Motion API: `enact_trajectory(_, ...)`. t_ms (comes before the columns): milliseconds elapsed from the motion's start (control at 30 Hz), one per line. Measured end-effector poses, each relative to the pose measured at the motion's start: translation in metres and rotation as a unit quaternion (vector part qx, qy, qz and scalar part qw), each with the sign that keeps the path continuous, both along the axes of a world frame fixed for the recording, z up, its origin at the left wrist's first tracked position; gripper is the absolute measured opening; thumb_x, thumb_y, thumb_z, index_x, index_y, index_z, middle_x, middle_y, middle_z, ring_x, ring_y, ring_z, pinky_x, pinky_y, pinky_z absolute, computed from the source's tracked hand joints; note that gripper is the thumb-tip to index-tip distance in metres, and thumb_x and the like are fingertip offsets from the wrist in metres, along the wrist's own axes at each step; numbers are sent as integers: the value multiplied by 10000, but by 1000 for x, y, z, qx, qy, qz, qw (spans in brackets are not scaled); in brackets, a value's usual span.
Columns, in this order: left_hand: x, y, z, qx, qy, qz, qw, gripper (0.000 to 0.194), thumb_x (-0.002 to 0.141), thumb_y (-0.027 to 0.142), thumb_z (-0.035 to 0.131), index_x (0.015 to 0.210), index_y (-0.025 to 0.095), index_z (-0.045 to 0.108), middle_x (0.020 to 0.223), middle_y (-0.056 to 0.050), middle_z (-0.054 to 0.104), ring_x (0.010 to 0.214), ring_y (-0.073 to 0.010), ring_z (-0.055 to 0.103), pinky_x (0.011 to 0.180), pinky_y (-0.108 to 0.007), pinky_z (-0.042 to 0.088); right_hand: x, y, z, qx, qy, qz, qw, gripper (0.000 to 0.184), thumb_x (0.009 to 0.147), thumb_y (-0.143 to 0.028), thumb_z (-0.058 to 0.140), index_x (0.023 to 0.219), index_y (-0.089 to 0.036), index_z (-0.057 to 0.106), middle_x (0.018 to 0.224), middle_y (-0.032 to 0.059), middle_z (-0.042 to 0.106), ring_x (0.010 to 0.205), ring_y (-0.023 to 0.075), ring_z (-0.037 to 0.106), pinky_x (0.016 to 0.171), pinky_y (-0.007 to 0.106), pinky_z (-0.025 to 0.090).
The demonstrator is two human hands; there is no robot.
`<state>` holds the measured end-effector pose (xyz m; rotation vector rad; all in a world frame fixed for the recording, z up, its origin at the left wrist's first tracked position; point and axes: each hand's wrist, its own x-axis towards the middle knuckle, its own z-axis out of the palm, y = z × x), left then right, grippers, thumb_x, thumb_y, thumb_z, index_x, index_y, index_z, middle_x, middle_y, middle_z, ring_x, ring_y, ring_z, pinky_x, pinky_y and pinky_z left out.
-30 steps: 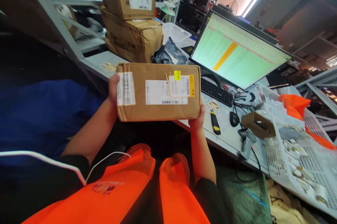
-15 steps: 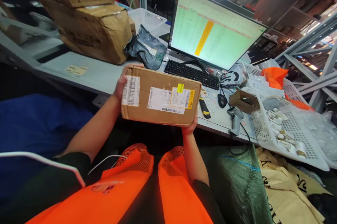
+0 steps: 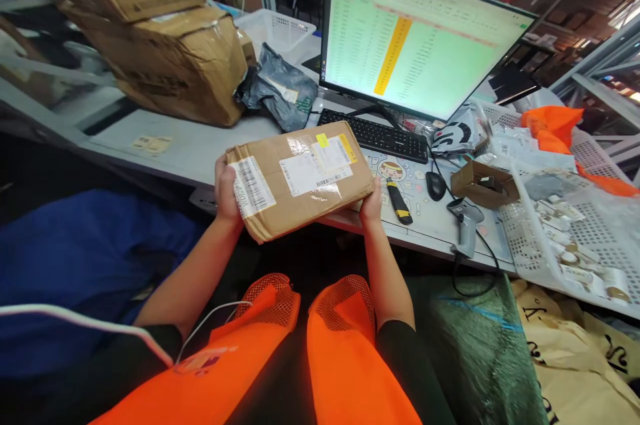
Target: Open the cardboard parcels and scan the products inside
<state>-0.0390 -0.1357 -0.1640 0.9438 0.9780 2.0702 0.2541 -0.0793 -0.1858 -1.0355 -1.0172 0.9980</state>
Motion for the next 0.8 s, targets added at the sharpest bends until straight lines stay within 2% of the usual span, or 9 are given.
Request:
enact_trajectory(67,0,-4,-8,-22,-22,38,999,572,855,694,745,1171,243,587,1035,-30,652,979,-201,653,874,-287,542,1,-10,0,12,-56,-16,998,735,979,-787,394,1291,-186,682,1375,118,704,1358,270,606,1232,511,404)
enact_trajectory(167,4,-19,-20,-53,-51,78,994,619,821,708,775,1160,247,541,1060,-27,644,983,-190,655,878,-284,548,1,-46,-3,32,-135,-39,990,667,1020,-715,427,1399,-207,633,1499,139,628,1417,271,568,1242,528,386)
enact_trajectory(300,-5,-51,-34,-85,0,61,994,715,730,676,879,1168,238,521,1107,-36,641,1009,-197,659,879,-276,544,17,-89,-4,56,-256,14,965,524,1034,-591,505,1381,-232,664,1584,142,565,1507,292,492,1264,539,370)
enact_trajectory(333,-11,-57,-35,-94,27,44,994,710,717,651,899,1162,229,542,1086,-36,650,988,-199,664,853,-269,545,29,-94,-3,58,-293,7,954,491,1021,-566,541,1349,-231,686,1589,140,560,1514,295,483,1270,536,363)
enact_trajectory(400,-26,-63,-34,-113,55,8,992,659,727,636,893,1132,208,598,1020,-38,674,956,-213,684,820,-274,557,65,-94,0,38,-364,-65,928,473,978,-559,589,1278,-217,720,1561,143,584,1482,299,512,1268,527,371)
enact_trajectory(500,-44,-59,-26,-149,9,-52,987,652,748,729,817,1079,186,675,991,-60,720,1033,-273,713,904,-346,595,137,-86,4,-25,-419,-205,884,569,907,-602,556,1203,-152,741,1451,206,646,1387,346,574,1237,564,395)
enact_trajectory(567,-49,-55,-21,-191,-38,-126,973,713,733,793,791,1103,188,714,1046,-86,751,1141,-323,705,996,-420,598,183,-82,4,-79,-451,-255,852,633,877,-590,511,1211,-103,738,1407,256,657,1368,378,576,1230,585,390)
enact_trajectory(733,-58,-58,-21,-265,-87,-297,913,790,676,873,801,1123,222,783,1129,-105,790,1316,-383,649,1109,-504,573,260,-81,3,-301,-545,-297,724,796,846,-558,557,1433,-24,624,1453,340,603,1408,465,550,1205,615,402)
enact_trajectory(800,-62,-65,-24,-284,-84,-350,889,786,661,867,820,1125,233,796,1158,-101,794,1352,-393,630,1133,-510,561,281,-77,7,-364,-541,-285,703,770,800,-564,644,1396,-76,659,1340,327,678,1309,482,630,1129,620,475)
